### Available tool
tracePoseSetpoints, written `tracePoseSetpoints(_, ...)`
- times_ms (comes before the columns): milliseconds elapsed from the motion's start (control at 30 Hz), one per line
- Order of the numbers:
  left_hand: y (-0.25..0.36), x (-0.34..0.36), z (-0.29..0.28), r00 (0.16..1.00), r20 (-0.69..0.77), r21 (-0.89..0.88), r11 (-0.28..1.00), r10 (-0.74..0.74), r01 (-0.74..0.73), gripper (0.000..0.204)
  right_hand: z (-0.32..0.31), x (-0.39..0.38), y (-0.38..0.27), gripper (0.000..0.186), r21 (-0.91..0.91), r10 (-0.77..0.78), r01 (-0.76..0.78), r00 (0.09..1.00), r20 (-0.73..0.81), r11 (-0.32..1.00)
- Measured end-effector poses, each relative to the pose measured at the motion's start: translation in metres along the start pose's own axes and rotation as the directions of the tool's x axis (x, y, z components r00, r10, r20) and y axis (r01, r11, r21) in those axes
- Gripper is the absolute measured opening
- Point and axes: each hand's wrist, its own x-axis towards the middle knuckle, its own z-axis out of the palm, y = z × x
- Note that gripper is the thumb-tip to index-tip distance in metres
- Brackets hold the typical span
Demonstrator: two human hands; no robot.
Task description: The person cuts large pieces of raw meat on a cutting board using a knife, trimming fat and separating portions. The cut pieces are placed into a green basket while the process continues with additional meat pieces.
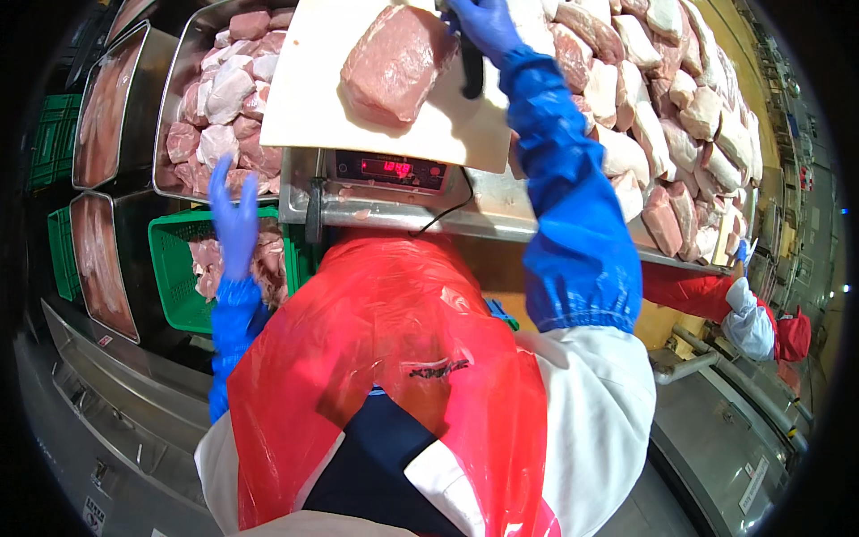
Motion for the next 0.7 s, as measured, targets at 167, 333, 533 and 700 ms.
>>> tracePoseSetpoints(167,0.08,0.091,0.158,0.975,-0.011,-0.305,0.927,0.224,-0.216,0.039,0.063,-0.045,0.012,0.062,0.088,-0.017,0.034,0.982,-0.188,0.996)
tracePoseSetpoints(333,0.078,0.107,0.145,0.98,0.111,-0.555,0.829,0.163,-0.075,0.023,0.032,-0.131,-0.032,0.059,-0.2,0.065,-0.115,0.968,-0.241,0.973)
tracePoseSetpoints(533,0.094,0.031,0.102,0.928,-0.094,-0.225,0.901,0.359,-0.371,0.014,0.051,-0.206,-0.052,0.068,-0.382,0.053,0.01,0.987,0.154,0.924)
tracePoseSetpoints(700,0.085,0.039,0.133,0.888,-0.098,-0.035,0.89,0.449,-0.454,0.018,0.058,-0.205,-0.039,0.074,-0.521,0.036,0.098,0.97,0.241,0.848)
